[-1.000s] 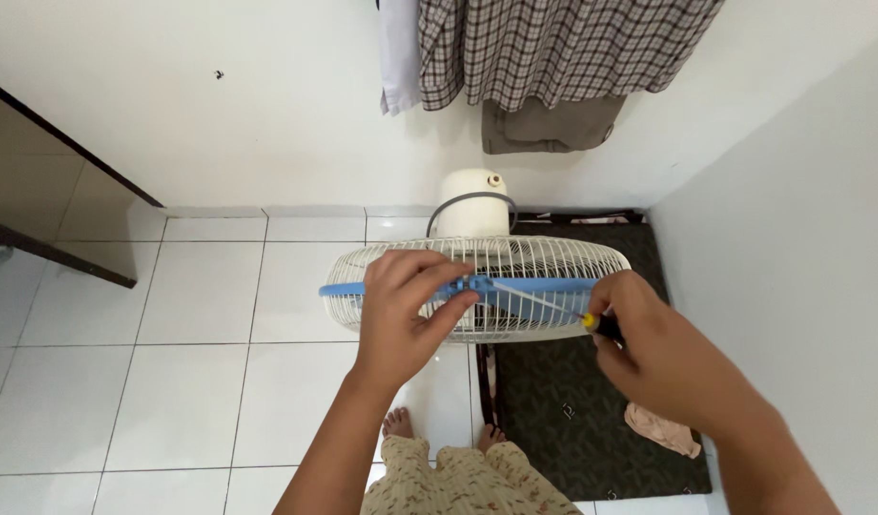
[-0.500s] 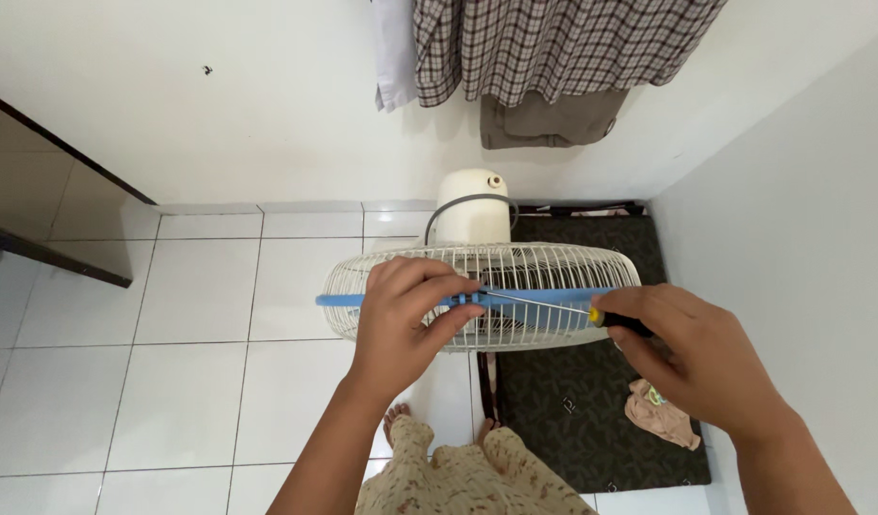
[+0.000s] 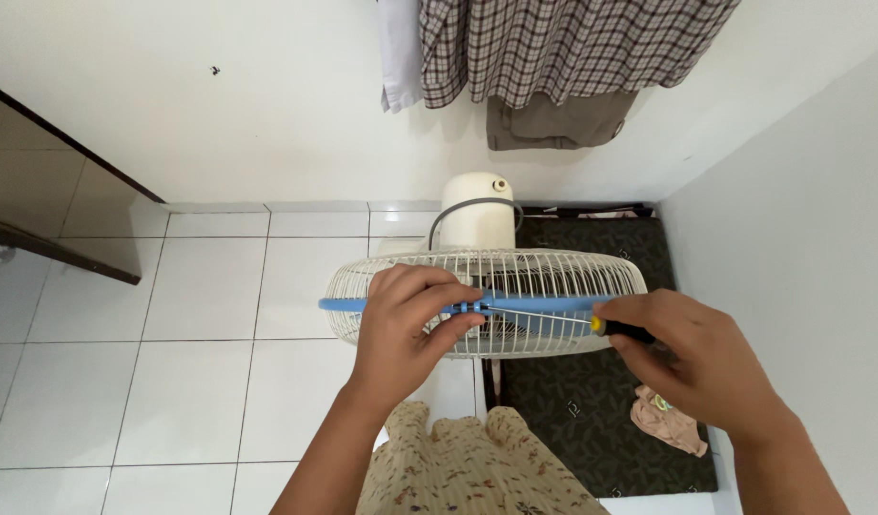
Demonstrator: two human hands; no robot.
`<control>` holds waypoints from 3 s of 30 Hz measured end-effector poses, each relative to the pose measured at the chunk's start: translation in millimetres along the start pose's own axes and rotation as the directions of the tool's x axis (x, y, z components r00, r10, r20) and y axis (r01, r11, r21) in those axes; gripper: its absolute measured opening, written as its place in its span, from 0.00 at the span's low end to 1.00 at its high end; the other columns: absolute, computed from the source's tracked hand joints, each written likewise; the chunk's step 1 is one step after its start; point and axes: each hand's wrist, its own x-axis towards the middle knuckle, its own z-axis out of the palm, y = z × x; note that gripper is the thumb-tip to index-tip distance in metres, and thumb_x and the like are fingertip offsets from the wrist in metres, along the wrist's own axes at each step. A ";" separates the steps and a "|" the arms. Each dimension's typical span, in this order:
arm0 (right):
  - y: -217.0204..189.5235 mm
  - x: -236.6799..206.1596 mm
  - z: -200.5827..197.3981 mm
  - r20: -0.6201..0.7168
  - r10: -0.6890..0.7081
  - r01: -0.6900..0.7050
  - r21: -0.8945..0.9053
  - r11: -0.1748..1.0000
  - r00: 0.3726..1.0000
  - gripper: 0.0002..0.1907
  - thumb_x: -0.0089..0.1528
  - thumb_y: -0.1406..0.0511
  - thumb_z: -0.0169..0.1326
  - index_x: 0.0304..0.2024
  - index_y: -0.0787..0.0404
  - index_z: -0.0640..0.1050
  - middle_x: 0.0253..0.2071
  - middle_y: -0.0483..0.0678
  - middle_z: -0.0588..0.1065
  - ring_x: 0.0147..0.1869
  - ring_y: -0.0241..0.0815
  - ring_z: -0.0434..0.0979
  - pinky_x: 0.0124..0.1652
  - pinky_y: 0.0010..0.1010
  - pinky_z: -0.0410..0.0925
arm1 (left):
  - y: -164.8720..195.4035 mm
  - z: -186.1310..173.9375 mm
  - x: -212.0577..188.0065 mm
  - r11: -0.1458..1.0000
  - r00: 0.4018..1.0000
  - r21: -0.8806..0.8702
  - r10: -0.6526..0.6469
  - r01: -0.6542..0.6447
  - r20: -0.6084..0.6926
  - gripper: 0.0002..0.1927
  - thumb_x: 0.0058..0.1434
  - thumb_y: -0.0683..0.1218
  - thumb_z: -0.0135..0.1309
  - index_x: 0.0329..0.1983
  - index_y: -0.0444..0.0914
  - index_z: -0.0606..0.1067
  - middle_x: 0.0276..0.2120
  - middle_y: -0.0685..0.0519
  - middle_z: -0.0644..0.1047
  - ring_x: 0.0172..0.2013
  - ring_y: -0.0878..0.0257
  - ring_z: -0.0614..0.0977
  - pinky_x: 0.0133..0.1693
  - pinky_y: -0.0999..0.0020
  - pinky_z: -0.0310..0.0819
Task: The person services a standing electric fan on the floor. They detach the front grille, remove and reposition the blue fan blades on the motor hub, then use a screwdriver to tighten the grille clips and resecure the grille around the fan head.
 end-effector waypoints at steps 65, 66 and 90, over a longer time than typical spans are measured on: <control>56.4 -8.3 19.6 -0.173 0.269 -0.050 0.749 0.660 0.948 0.09 0.62 0.64 0.37 0.42 0.63 0.61 0.32 0.56 0.60 0.29 0.36 0.57 0.30 0.23 0.54 | -0.7 5.2 -3.4 0.999 0.999 0.029 0.028 -0.027 -0.024 0.08 0.46 0.47 0.55 0.30 0.41 0.73 0.28 0.56 0.69 0.33 0.61 0.69 0.39 0.66 0.57; 57.1 -7.0 19.8 -0.178 0.336 -0.110 0.720 0.686 0.925 0.11 0.63 0.63 0.36 0.42 0.65 0.62 0.26 0.59 0.61 0.24 0.37 0.56 0.26 0.23 0.52 | -0.9 5.4 -3.5 0.999 0.999 0.037 0.031 -0.030 -0.032 0.08 0.47 0.46 0.55 0.30 0.41 0.73 0.28 0.56 0.69 0.34 0.61 0.69 0.40 0.66 0.57; 69.1 -4.7 10.2 -0.043 0.040 0.024 0.919 0.394 0.998 0.16 0.51 0.65 0.45 0.39 0.57 0.57 0.42 0.51 0.61 0.39 0.35 0.61 0.35 0.26 0.57 | -0.3 4.4 -2.1 1.000 0.999 0.023 -0.002 0.003 -0.032 0.08 0.45 0.46 0.56 0.29 0.40 0.73 0.27 0.56 0.69 0.33 0.61 0.69 0.37 0.66 0.58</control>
